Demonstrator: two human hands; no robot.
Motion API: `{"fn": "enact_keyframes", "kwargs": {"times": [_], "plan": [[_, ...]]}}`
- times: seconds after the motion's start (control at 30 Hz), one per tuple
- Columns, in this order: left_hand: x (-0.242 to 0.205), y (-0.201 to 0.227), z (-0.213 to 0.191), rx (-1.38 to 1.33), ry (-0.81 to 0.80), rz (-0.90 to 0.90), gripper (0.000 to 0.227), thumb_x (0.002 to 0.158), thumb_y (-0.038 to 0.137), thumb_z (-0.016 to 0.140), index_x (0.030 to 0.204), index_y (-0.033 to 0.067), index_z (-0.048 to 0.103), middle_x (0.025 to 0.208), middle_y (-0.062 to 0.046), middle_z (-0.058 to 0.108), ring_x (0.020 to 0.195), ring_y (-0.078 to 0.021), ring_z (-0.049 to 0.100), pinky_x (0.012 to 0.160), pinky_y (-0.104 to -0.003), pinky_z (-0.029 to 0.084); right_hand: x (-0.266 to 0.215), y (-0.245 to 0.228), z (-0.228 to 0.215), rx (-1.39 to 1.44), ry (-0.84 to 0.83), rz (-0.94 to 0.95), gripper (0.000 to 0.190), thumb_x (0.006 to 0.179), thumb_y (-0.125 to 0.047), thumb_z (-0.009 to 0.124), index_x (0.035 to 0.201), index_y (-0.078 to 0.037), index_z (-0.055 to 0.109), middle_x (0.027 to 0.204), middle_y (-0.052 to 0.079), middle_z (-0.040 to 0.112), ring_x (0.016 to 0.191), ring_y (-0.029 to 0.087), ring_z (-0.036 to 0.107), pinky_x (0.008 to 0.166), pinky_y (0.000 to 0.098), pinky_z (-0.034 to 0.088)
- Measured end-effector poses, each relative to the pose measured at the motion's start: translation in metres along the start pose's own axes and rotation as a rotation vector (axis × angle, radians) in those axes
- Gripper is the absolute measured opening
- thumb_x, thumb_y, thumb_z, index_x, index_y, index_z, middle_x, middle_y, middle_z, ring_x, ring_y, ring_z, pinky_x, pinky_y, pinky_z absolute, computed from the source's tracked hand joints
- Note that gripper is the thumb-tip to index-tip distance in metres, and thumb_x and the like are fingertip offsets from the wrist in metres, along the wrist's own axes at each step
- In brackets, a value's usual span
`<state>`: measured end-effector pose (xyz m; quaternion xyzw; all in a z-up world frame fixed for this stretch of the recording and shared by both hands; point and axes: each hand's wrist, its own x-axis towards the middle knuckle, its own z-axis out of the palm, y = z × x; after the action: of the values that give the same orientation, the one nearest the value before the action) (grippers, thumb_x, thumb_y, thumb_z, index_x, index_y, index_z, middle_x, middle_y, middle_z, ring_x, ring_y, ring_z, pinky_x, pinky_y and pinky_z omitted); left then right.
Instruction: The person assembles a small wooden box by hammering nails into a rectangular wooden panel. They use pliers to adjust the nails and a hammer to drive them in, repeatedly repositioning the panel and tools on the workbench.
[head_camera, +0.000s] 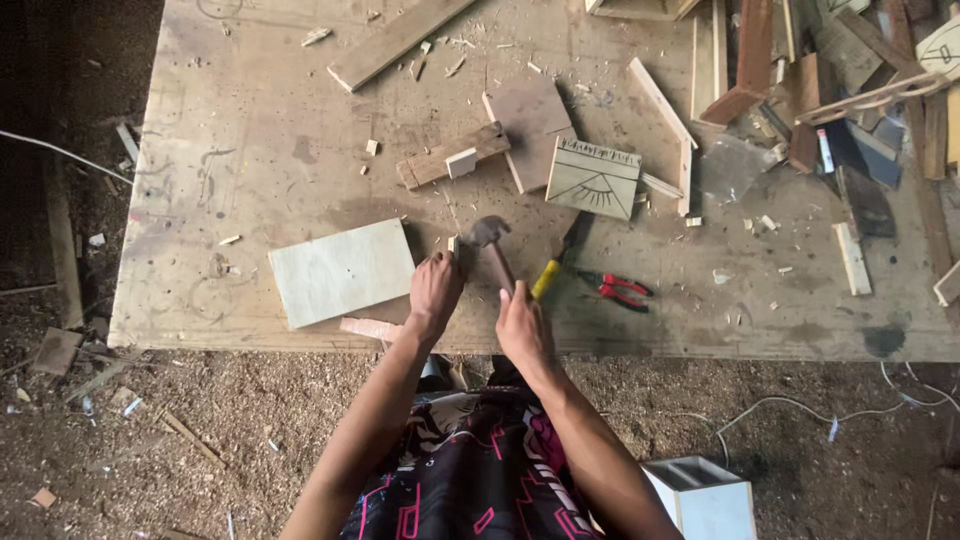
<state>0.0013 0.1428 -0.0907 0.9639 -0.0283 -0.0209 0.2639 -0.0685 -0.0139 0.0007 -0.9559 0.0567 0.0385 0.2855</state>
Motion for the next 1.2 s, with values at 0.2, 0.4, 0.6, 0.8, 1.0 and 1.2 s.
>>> {"fn": "enact_keyframes", "kwargs": {"times": [0.2,0.4,0.6,0.8,1.0,1.2], "plan": [[-0.001,-0.001,-0.007,-0.049,0.020,-0.012,0.022,0.090,0.022,0.064,0.094,-0.0004,0.067,0.087,-0.022,0.072,0.081,-0.0373,0.071,0.074,-0.046,0.057,-0.007,-0.002,0.010,-0.112,0.318,-0.114,0.031,0.107,-0.025,0.054,0.121,0.003,0.055,0.070,0.023,0.067,0.060,0.040,0.066,0.047,0.0479,0.049],[-0.001,-0.004,-0.012,-0.037,-0.039,-0.016,0.024,0.091,0.025,0.066,0.089,0.0009,0.068,0.087,-0.021,0.072,0.082,-0.0359,0.072,0.073,-0.046,0.059,-0.002,0.008,0.018,-0.006,-0.197,0.203,0.036,0.110,-0.027,0.043,0.130,0.002,0.051,0.074,0.020,0.071,0.049,0.032,0.067,0.035,0.0416,0.049],[-0.001,-0.003,-0.008,0.035,0.032,0.085,0.022,0.096,0.024,0.063,0.090,0.0041,0.069,0.085,-0.016,0.073,0.077,-0.0295,0.073,0.059,-0.041,0.059,-0.010,0.034,0.007,-0.059,0.177,-0.012,0.043,0.105,-0.029,0.054,0.129,0.007,0.053,0.088,0.030,0.071,0.072,0.046,0.070,0.059,0.0516,0.056],[0.011,-0.002,-0.013,0.192,-0.114,0.092,0.022,0.099,0.026,0.058,0.107,0.0078,0.068,0.085,-0.009,0.074,0.059,-0.0174,0.068,0.047,-0.035,0.054,-0.020,0.054,-0.010,-0.052,-0.022,0.154,0.036,0.103,-0.027,0.053,0.121,0.004,0.055,0.088,0.031,0.070,0.079,0.049,0.069,0.066,0.0561,0.055],[0.003,0.016,-0.033,0.152,-0.021,0.073,0.017,0.105,0.024,0.056,0.105,0.0134,0.069,0.088,-0.005,0.075,0.064,-0.0166,0.068,0.056,-0.036,0.053,-0.019,0.068,-0.008,-0.035,-0.045,0.063,0.036,0.103,-0.026,0.055,0.115,0.007,0.056,0.093,0.031,0.070,0.083,0.048,0.070,0.071,0.0539,0.056],[0.003,0.013,-0.025,0.172,0.047,-0.025,0.024,0.094,0.026,0.062,0.096,0.0039,0.070,0.082,-0.015,0.074,0.085,-0.0296,0.069,0.069,-0.042,0.056,-0.019,0.082,0.003,-0.049,-0.040,0.103,0.051,0.101,-0.027,0.056,0.132,0.013,0.051,0.095,0.035,0.069,0.083,0.050,0.069,0.072,0.0547,0.056]]}}
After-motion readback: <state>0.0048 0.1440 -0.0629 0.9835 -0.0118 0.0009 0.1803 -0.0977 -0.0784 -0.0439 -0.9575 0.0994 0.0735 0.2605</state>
